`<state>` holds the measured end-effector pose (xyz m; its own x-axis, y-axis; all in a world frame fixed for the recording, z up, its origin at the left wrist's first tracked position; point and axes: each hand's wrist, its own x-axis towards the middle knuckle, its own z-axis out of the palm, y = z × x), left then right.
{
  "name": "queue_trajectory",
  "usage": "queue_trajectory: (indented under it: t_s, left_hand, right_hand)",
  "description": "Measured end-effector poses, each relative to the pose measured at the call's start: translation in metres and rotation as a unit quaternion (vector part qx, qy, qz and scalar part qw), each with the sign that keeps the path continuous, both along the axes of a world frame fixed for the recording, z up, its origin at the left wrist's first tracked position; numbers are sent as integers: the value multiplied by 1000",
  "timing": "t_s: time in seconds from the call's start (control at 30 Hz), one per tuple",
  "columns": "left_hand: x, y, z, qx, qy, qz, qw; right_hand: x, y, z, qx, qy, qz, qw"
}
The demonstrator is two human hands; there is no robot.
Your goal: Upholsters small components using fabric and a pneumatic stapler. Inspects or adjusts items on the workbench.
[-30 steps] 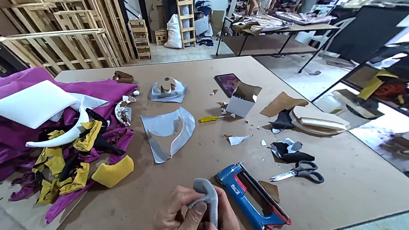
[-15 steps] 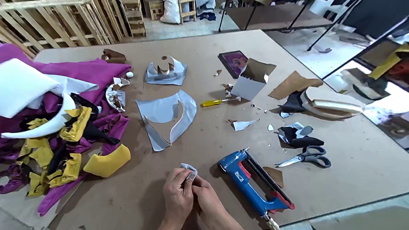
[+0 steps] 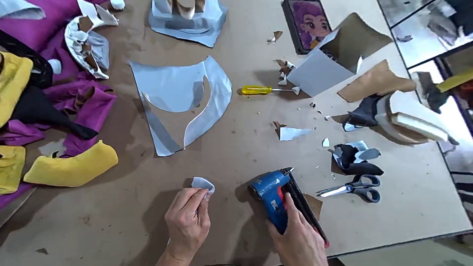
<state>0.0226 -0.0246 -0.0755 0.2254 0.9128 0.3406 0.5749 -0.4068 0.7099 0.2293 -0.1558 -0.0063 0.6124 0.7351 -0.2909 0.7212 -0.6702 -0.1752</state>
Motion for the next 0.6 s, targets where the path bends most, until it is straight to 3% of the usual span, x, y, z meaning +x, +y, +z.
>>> queue_trajectory:
  t_s: [0.1, 0.27, 0.4, 0.6]
  left_hand:
    - [1, 4, 0, -11, -11, 15, 1000]
    - [3, 3, -1, -29, -14, 24, 999]
    - [3, 3, 0, -38, -22, 30, 999]
    - [4, 3, 0, -41, -15, 37, 998]
  right_hand:
    - [11, 7, 40, -25, 57, 7, 998]
    - [16, 44, 86, -9, 163, 155, 974]
    - [5, 73, 81, -19, 193, 240, 951]
    - [-2, 85, 74, -24, 203, 268, 941]
